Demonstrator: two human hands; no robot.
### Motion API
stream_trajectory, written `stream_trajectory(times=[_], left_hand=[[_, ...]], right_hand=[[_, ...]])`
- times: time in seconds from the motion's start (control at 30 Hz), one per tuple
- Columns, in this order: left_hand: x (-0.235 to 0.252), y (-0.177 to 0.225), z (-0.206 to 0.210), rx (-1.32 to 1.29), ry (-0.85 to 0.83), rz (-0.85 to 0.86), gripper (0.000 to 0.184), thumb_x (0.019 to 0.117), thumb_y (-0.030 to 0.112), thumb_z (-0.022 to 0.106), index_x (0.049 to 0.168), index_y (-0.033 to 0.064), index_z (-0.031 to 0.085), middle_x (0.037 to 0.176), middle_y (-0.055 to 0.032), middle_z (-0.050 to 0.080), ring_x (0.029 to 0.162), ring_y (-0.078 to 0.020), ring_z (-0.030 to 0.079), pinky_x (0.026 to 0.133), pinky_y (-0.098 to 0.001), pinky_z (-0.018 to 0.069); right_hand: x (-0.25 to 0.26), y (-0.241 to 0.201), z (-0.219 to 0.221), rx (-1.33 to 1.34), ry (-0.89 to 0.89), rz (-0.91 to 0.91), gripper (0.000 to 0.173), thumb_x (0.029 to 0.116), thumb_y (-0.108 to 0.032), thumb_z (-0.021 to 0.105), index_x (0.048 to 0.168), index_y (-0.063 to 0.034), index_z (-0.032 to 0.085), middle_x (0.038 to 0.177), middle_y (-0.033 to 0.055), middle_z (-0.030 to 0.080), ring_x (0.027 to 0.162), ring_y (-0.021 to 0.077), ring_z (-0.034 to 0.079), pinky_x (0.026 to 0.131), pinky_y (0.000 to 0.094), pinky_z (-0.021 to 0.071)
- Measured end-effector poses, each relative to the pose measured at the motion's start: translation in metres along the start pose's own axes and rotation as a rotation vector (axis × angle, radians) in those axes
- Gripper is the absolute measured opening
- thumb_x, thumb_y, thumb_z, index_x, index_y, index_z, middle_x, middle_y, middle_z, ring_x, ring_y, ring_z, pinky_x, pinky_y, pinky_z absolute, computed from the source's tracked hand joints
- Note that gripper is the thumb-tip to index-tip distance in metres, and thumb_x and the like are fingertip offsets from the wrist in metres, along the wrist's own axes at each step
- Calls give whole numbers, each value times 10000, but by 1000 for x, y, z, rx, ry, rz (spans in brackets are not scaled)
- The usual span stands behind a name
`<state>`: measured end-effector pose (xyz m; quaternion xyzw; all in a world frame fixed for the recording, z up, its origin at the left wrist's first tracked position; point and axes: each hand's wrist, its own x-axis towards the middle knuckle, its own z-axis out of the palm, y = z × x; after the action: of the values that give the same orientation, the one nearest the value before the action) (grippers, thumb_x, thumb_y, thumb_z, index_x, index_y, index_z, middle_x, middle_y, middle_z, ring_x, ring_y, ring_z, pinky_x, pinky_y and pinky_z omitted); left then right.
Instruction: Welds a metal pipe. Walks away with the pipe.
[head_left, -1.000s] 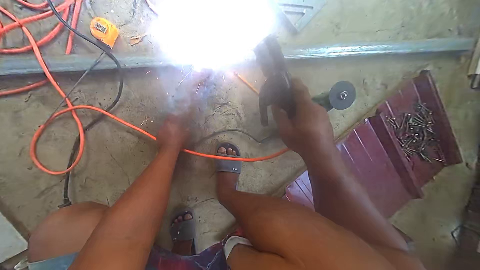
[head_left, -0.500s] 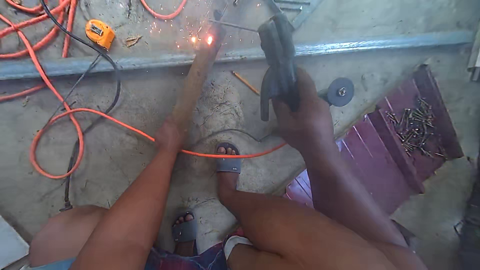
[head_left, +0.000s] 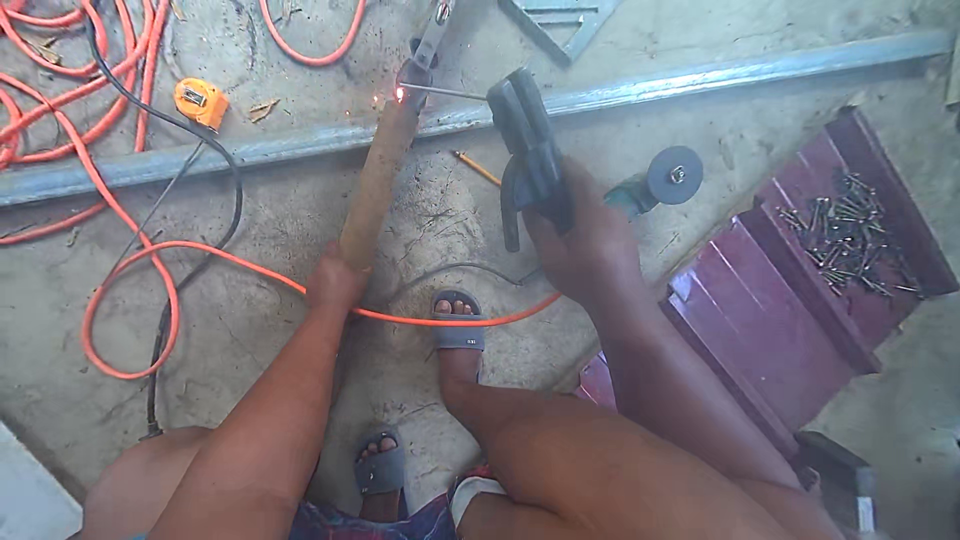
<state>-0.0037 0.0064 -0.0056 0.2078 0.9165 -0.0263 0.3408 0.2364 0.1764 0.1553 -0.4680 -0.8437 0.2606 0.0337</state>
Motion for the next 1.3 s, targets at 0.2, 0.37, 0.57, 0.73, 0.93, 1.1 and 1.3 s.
stream_trajectory(times=[0.2, 0.37, 0.57, 0.73, 0.93, 1.1, 1.3], left_hand=[[-3, 1, 3, -3, 41, 1, 783, 838, 470, 801, 1454, 116, 470, 1132, -241, 707, 1043, -452, 703, 827, -686, 544], [-2, 1, 4, -11, 37, -12, 789, 848, 473, 798, 1465, 117, 460, 1143, -241, 704, 1048, -454, 700, 825, -684, 545], [-2, 2, 1, 5, 20, -15, 804, 833, 480, 799, 1462, 114, 459, 1157, -221, 708, 1056, -422, 709, 847, -662, 551], [-2, 1, 4, -7, 32, -9, 792, 844, 471, 798, 1458, 112, 451, 1119, -227, 713, 1029, -438, 711, 816, -674, 548], [-3, 2, 4, -11, 45, -16, 779, 830, 477, 785, 1446, 123, 466, 1120, -233, 714, 1036, -453, 705, 799, -695, 544], [-7, 0, 1, -60, 23, 19, 783, 868, 467, 779, 1474, 97, 448, 1127, -266, 702, 1044, -482, 693, 824, -716, 533], [-6, 1, -1, -6, 13, 15, 763, 872, 459, 768, 1457, 73, 467, 1170, -247, 698, 1073, -448, 698, 861, -674, 547]], right_hand=[[1, 4, 2, -8, -13, -31, 592, 1024, -287, 574, 1563, -115, 400, 1057, 177, 716, 918, 356, 715, 773, 592, 566], [2, 5, 4, -32, -8, -37, 604, 1025, -299, 571, 1568, -104, 392, 1070, 185, 715, 926, 368, 713, 778, 603, 562], [6, 4, 5, -39, -27, -12, 610, 1030, -298, 568, 1581, -117, 376, 1064, 188, 715, 921, 373, 713, 779, 605, 560], [7, 3, 6, -52, -18, -28, 602, 1030, -308, 563, 1570, -107, 391, 1052, 183, 716, 910, 369, 714, 770, 602, 561], [6, 1, 3, -64, -55, -13, 634, 1027, -297, 575, 1591, -107, 358, 1102, 200, 706, 945, 387, 707, 799, 622, 556], [6, 1, 1, -61, -63, 5, 608, 1033, -294, 572, 1578, -113, 375, 1090, 207, 708, 945, 400, 709, 789, 637, 557], [9, -1, 1, -52, -83, 34, 588, 1035, -306, 581, 1566, -150, 383, 1103, 205, 704, 962, 405, 709, 799, 656, 553]])
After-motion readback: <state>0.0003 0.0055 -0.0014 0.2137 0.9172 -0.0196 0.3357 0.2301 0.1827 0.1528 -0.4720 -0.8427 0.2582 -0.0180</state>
